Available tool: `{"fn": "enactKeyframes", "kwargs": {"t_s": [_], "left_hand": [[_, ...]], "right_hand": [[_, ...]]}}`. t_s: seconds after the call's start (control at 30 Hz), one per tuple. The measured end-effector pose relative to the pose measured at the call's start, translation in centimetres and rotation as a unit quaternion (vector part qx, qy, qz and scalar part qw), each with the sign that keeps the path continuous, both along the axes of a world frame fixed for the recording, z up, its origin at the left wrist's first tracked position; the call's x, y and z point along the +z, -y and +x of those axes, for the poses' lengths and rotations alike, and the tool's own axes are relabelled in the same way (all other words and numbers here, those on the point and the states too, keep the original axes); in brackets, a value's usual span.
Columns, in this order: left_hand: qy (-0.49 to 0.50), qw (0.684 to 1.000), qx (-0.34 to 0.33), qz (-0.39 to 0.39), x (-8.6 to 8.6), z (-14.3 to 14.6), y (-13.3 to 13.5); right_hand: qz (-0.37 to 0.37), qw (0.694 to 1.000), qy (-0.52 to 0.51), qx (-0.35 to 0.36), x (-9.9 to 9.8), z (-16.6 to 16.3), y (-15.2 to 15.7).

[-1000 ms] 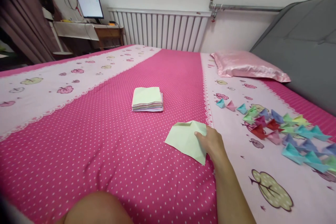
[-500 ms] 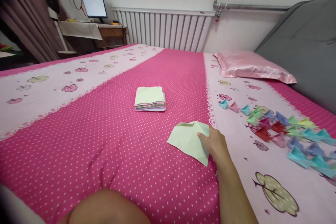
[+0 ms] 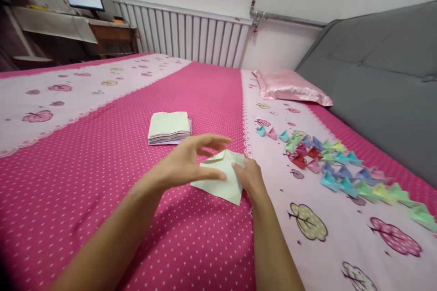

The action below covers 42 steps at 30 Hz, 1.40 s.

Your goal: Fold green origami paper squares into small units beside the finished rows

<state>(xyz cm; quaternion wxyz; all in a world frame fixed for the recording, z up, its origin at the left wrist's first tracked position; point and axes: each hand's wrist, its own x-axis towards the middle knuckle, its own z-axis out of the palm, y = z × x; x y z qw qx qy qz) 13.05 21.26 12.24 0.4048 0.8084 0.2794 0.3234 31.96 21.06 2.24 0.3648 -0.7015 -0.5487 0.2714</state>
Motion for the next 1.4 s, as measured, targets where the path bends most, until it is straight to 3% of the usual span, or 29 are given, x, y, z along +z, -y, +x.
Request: {"fn": "enactKeyframes", "kwargs": {"t_s": [0.07,0.17,0.27,0.4,0.5,0.67,0.77,0.83,0.9,1.07,1.17,1.23,1.33,1.4], "left_hand": [[-0.068,0.989,0.11,0.077,-2.2,0.4,-1.8],[-0.139,0.981,0.118,0.068,-4.9,0.9,-3.5],[-0.156,0.97,0.15,0.115,-6.2,1.2,-4.2],[-0.129,0.97,0.17,0.118,-6.2,1.4,-4.6],[-0.074,0.982,0.159,0.065,-5.9,1.2,-4.8],[-0.02,0.98,0.197,-0.007,-5.1,0.6,-4.7],[0.016,0.979,0.18,-0.097,-4.3,0.3,-4.3],[0.033,0.972,0.179,-0.145,-3.9,0.1,-4.2],[0.037,0.97,0.196,-0.138,-3.7,-0.1,-4.3],[0.077,0.967,0.236,0.058,-3.1,-0.3,-4.2],[0.119,0.956,0.205,0.175,-2.6,-0.5,-4.1],[0.1,0.955,0.181,0.213,-2.8,-0.8,-4.5],[-0.035,0.967,0.133,0.214,-4.3,-1.2,-5.6],[-0.189,0.961,0.118,0.166,-5.6,-1.4,-6.3]], "right_hand": [[0.008,0.999,-0.052,0.007,0.5,-0.4,0.1],[0.007,0.985,-0.171,0.023,1.2,-1.0,0.4],[0.003,0.97,-0.242,0.025,2.0,-1.4,0.7],[0.007,0.958,-0.284,0.038,3.0,-1.7,1.0],[0.016,0.958,-0.283,0.048,3.3,-1.8,1.1],[0.009,0.95,-0.303,0.074,3.5,-1.8,1.3],[0.002,0.945,-0.313,0.095,3.6,-1.8,1.4],[0.004,0.946,-0.306,0.108,3.4,-1.7,1.4],[0.027,0.951,-0.287,0.112,3.3,-1.6,1.2],[0.195,0.963,-0.182,0.029,3.3,-1.5,0.8],[0.317,0.94,-0.121,-0.038,3.2,-1.2,0.6],[0.347,0.932,-0.081,-0.068,2.7,-0.7,0.3],[0.278,0.958,0.003,-0.07,1.1,0.3,-0.5],[0.132,0.989,0.061,-0.037,-0.2,1.0,-0.9]]}}
